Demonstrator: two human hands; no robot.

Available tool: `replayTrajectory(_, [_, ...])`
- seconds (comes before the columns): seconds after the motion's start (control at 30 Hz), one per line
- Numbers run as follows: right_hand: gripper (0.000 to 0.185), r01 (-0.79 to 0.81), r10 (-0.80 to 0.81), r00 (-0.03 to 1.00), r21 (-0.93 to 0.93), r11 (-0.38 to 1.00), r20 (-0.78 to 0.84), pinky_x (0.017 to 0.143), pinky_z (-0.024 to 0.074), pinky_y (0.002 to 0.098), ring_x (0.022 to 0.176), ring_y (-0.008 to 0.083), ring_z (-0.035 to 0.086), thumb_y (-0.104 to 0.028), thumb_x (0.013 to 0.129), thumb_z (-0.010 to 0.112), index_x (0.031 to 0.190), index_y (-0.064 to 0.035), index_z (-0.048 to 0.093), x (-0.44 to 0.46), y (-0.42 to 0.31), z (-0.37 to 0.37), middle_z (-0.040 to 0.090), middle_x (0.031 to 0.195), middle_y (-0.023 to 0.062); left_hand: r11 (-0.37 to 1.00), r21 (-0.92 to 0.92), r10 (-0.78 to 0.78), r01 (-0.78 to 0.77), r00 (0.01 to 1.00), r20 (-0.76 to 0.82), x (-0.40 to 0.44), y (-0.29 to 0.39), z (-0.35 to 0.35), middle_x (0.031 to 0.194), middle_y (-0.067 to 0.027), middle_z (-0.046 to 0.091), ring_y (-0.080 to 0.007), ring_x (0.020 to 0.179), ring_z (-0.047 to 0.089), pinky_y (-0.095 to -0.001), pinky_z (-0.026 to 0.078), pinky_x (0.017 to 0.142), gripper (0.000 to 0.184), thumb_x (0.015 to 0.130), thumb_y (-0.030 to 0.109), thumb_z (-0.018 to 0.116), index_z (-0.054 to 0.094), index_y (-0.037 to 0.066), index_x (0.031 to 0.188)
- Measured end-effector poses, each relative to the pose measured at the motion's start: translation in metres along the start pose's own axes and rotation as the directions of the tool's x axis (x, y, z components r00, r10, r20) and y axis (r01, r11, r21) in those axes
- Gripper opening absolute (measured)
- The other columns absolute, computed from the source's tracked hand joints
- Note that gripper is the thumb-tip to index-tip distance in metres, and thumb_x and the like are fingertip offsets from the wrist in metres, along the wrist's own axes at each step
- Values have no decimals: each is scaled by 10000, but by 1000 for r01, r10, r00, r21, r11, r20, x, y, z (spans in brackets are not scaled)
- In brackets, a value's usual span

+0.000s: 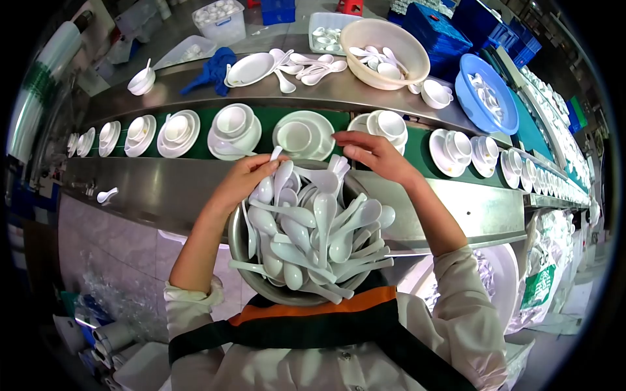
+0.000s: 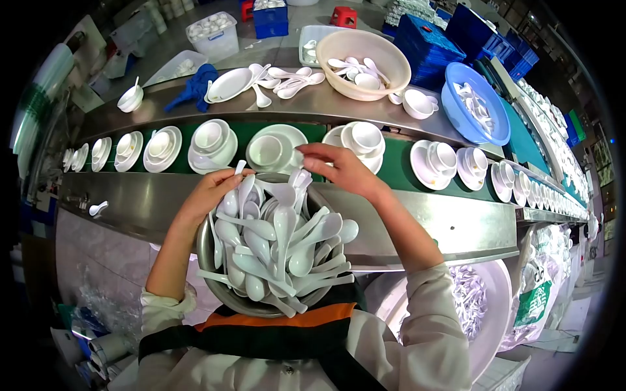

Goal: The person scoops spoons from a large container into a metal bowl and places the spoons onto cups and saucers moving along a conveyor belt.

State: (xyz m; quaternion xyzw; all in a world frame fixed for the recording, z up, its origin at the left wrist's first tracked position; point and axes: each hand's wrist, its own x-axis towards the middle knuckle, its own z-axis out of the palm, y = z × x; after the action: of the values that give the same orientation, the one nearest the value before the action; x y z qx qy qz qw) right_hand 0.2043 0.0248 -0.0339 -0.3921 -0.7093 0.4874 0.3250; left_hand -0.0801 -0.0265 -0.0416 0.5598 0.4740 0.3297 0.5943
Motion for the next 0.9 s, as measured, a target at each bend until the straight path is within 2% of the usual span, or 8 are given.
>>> replayTrajectory(0.07, [272,320,-278,940,-224,921,200,805,450,306,895,234,585,-187,780,650,994,-29,598,-5,-26,5,598,1050,104,1000,-2,9,-9,1000,11,0,2,1,958,-26,612,-78,869,528,-217,421,795,286,894,192,509,588,23,1110])
replayTrajectory(0.2, [183,354,-322,935,-387,851,149,776,457,324,897,268,578,-95,722,682,873,-46,592,-22,-51,3,598,1033,103,992,6,124,-124,987,-98,1,1,5,987,-19,609,-71,898,514,-224,412,808,282,895,193,512,595,22,1104])
replayTrajectory(0.33, [168,343,-342,937,-375,861,72,728,484,297,824,224,617,-32,728,666,878,-33,588,-64,-80,-4,627,893,84,954,202,270,-219,924,-271,-1,19,-11,889,17,634,-30,714,496,-190,402,669,237,912,190,469,621,38,1014])
replayTrajectory(0.4, [155,192,-257,947,-301,934,-193,699,498,263,771,164,628,2,752,643,893,-20,583,-83,-70,-15,629,828,68,965,31,256,-262,898,-358,2,34,-17,782,-32,620,-33,527,464,-172,356,448,212,919,199,450,581,32,920])
replayTrajectory(0.5, [85,-10,46,832,68,998,-553,640,495,221,729,126,616,-8,827,574,909,15,572,-91,-39,-42,610,803,55,922,-121,304,-367,883,-358,22,36,-33,718,-57,579,-57,467,473,-164,303,364,174,910,185,474,539,24,915])
replayTrajectory(0.63, [87,-287,77,602,-126,949,-795,587,468,241,629,117,601,-89,820,601,852,-9,595,-113,67,-77,618,695,46,977,109,214,-185,868,-449,67,16,-43,553,8,511,-30,449,421,-178,276,391,241,804,236,652,536,72,671])
replayTrajectory(0.73, [178,-536,-39,535,-375,756,-844,569,453,323,592,218,603,-244,791,630,821,-70,605,-116,110,-75,620,653,80,941,249,331,-230,786,-523,120,-22,-35,477,26,451,-43,390,364,-240,244,369,356,771,233,688,498,28,550])
replayTrajectory(0.9, [340,-489,-102,780,-704,516,-617,669,479,378,780,288,606,-384,766,623,938,-92,635,-76,86,-40,636,898,111,982,189,56,11,938,-342,155,-71,-31,536,-104,557,-198,381,553,-313,415,339,335,854,232,529,558,-55,682])
